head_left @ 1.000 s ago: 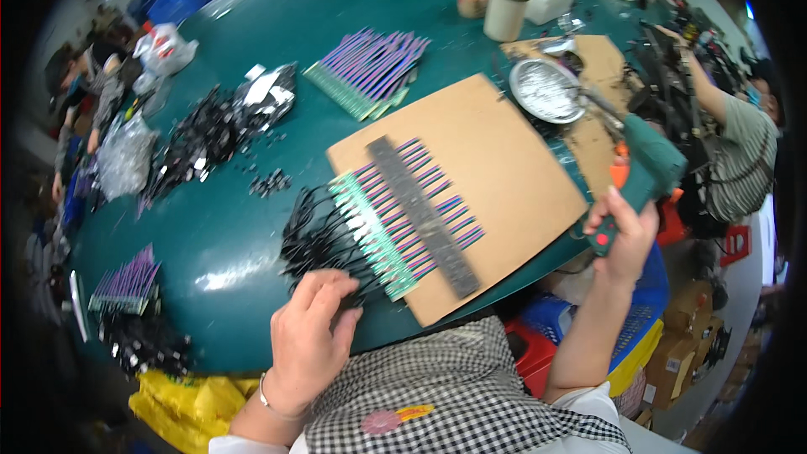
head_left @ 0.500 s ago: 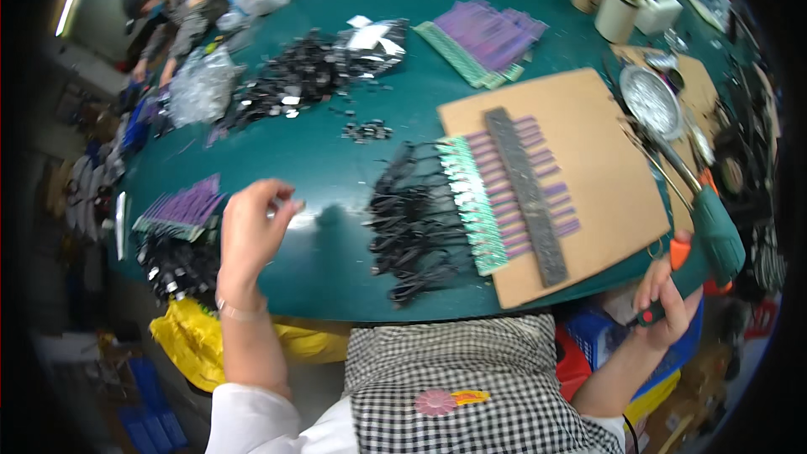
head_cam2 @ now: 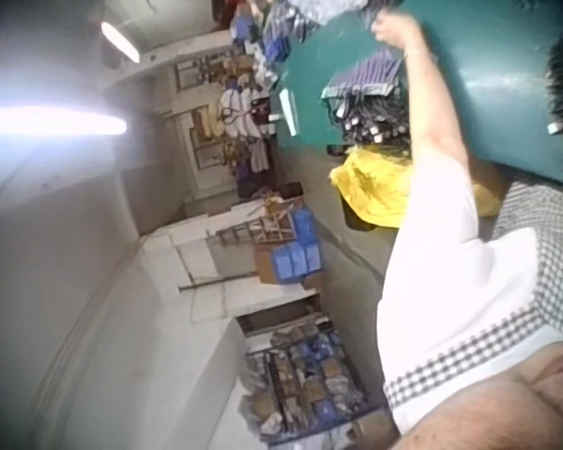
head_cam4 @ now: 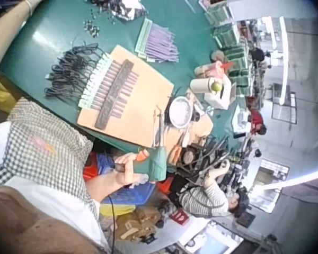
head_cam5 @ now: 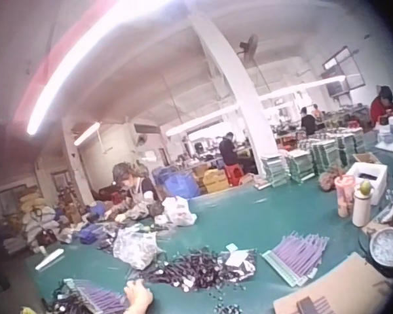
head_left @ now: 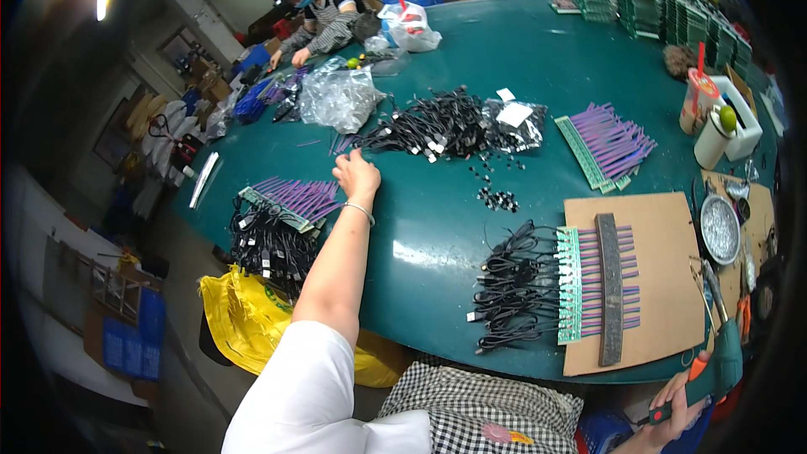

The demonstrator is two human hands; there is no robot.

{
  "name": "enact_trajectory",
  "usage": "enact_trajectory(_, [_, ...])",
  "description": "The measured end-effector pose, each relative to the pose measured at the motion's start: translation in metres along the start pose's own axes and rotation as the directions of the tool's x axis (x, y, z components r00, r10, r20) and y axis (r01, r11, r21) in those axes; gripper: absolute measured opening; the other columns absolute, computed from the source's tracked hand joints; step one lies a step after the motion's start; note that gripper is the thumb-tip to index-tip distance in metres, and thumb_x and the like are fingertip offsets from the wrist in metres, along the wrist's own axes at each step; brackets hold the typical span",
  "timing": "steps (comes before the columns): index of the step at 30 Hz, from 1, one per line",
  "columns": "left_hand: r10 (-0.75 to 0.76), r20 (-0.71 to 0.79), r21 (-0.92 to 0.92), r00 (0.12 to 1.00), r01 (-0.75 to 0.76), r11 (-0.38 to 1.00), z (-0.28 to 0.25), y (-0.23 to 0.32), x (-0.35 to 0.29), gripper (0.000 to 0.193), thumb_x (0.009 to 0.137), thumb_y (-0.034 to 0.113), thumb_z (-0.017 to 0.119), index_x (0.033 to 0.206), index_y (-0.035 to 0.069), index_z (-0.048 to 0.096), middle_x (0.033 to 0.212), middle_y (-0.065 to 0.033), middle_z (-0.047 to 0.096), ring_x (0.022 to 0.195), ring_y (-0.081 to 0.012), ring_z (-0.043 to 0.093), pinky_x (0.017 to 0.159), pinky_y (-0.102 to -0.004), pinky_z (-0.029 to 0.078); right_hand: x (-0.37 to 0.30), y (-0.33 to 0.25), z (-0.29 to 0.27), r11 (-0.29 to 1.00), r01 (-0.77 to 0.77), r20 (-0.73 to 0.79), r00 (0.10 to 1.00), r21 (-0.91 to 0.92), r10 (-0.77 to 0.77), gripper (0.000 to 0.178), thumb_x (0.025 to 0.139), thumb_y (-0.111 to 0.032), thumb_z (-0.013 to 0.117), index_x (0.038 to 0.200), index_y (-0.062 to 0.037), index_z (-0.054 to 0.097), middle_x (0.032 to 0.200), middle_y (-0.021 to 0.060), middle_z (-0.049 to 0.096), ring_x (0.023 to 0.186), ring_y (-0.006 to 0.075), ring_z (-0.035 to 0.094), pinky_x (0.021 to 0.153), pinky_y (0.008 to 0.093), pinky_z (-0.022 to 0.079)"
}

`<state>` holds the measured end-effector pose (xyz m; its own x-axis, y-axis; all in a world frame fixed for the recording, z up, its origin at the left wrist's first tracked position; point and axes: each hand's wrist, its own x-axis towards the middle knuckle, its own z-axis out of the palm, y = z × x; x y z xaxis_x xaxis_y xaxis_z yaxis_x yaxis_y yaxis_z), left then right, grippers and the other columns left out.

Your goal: The person solders wires onto circuit boards using a soldering gun, then positions electronic components onto another circuit board panel and solders them in place.

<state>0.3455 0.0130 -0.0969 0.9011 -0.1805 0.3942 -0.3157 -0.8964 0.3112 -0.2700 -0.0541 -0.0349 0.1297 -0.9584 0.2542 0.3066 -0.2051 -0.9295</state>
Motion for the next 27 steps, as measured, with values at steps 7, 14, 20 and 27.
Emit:
enact_trajectory(7, [-0.044,0.116,-0.004,0.992,0.045,0.999,0.001,-0.008,0.031,0.037,0.075,0.018,0.065,0.112,0.016,0.058,0.119,-0.0085,0.049,0.113,-0.0301,0.042,0.094,-0.0449,0.036,0.007,-0.018,0.013,0.985,-0.052,0.088,0.995,0.167,0.038,0.047,0.077,0.006,0.053,0.121,0.0066,0.037,0.068,0.0097,0.049,0.053,0.0158,0.046,0.047,0.0247,0.042])
enact_trajectory(14, [-0.005,0.117,-0.410,0.993,0.053,0.911,0.023,-0.015,0.053,0.047,0.063,0.024,0.080,0.101,0.005,0.062,0.085,-0.0079,0.065,0.079,-0.0179,0.062,0.073,-0.0306,0.049,0.009,-0.021,0.014,0.997,-0.054,0.054,0.997,0.063,0.050,0.047,0.076,0.008,0.051,0.120,0.0083,0.037,0.068,0.0099,0.049,0.052,0.0155,0.046,0.047,0.0239,0.041])
enact_trajectory(20, [0.001,0.075,-0.230,0.997,0.016,0.973,0.016,-0.023,0.056,0.027,0.065,0.030,0.077,0.084,0.013,0.069,0.079,-0.0108,0.067,0.076,-0.0245,0.065,0.072,-0.0350,0.050,0.004,-0.008,0.002,0.966,-0.166,0.023,0.986,0.200,0.165,0.046,0.076,0.008,0.051,0.120,0.0086,0.037,0.070,0.0104,0.049,0.052,0.0147,0.047,0.047,0.0238,0.042])
enact_trajectory(27, [0.102,-0.198,-0.432,0.975,-0.181,0.883,-0.043,0.009,0.029,0.020,0.063,0.022,0.077,0.067,0.007,0.064,0.074,-0.0110,0.064,0.069,-0.0269,0.060,0.063,-0.0355,0.046,0.001,-0.016,0.001,0.985,-0.110,0.042,0.994,0.132,0.105,0.048,0.077,0.005,0.052,0.122,0.0075,0.036,0.071,0.0093,0.048,0.053,0.0134,0.047,0.045,0.0239,0.043])
